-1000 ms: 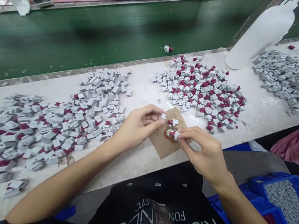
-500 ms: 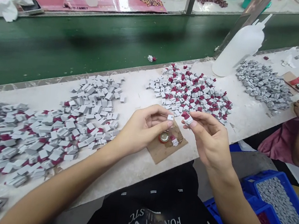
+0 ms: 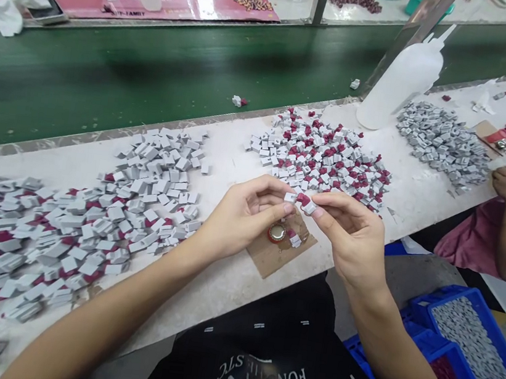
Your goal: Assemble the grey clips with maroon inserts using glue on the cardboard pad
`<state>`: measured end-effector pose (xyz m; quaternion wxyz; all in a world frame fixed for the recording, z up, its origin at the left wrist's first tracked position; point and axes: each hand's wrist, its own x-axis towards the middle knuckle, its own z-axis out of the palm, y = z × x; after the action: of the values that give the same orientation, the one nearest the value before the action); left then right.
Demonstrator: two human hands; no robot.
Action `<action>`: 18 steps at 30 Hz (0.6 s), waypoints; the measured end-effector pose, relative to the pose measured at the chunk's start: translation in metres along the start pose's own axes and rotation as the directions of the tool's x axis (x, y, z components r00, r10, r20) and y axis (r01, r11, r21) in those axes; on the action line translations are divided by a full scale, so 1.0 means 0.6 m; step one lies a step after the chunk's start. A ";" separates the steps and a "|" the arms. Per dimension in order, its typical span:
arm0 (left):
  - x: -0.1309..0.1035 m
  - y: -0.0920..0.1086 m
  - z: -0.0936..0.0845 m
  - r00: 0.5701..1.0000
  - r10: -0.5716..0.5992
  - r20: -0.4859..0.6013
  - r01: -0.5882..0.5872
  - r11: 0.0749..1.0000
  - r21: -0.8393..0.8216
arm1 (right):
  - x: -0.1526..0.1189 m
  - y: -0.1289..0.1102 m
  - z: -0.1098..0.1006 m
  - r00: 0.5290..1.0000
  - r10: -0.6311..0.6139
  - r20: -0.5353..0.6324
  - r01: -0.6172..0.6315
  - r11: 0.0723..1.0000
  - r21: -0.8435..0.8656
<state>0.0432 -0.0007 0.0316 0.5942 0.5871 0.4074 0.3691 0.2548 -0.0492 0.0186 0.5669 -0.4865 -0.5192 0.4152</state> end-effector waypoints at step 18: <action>0.002 0.001 -0.008 0.999 0.022 0.037 -0.022 1.000 -0.008 | 0.026 0.009 0.001 0.991 0.040 0.127 -0.048 0.997 0.054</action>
<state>0.0392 0.0022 0.0320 0.5999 0.5959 0.3885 0.3663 0.2563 -0.0331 0.0160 0.5374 -0.4545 -0.5309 0.4719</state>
